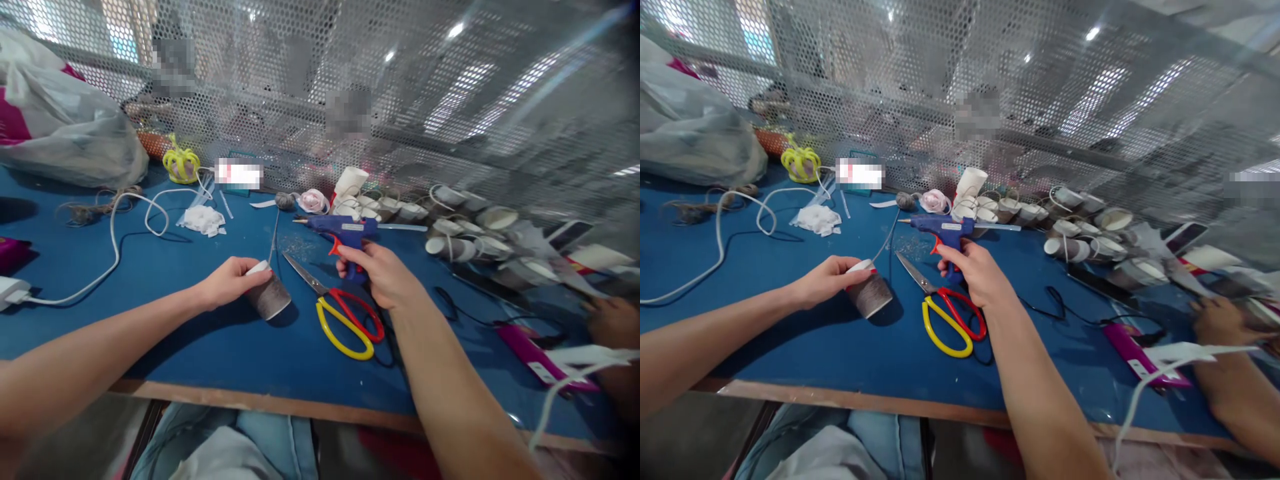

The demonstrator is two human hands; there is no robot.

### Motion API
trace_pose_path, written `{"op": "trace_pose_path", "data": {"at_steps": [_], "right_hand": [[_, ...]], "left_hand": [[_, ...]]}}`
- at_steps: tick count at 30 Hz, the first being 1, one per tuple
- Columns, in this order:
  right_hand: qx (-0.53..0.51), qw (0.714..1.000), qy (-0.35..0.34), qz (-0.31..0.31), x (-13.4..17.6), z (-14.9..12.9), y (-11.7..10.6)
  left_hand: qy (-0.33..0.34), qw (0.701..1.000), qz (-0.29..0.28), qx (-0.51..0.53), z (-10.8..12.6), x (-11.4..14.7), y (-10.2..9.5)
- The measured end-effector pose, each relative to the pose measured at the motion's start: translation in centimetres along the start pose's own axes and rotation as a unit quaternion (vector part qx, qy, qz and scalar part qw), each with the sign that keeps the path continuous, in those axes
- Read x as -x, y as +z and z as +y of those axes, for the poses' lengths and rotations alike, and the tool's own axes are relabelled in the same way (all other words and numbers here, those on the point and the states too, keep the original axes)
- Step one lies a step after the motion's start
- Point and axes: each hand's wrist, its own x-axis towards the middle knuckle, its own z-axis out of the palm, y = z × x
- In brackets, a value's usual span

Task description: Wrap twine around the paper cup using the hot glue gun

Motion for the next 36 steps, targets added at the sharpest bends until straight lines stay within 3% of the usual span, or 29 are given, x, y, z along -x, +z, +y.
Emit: {"op": "trace_pose_path", "data": {"at_steps": [4,7,15,25,36], "right_hand": [[-0.127,0.989,-0.039,-0.059,2.0,-1.9,0.5],[-0.156,0.982,-0.060,-0.090,3.1,-2.2,1.2],[0.030,0.992,-0.077,-0.093,4.8,-1.6,2.0],[0.217,0.958,-0.189,-0.011,5.5,-1.6,2.4],[0.244,0.944,-0.219,-0.033,6.2,-2.6,2.2]], "left_hand": [[0.009,0.998,0.038,-0.039,-0.1,-0.2,0.0],[0.017,0.995,0.081,-0.064,0.0,-0.3,-0.2],[0.014,0.995,0.086,-0.057,0.3,-0.5,-0.5],[0.045,0.981,0.089,-0.167,0.8,-0.1,-0.4],[0.044,0.981,0.075,-0.174,0.7,-0.1,-0.5]]}}
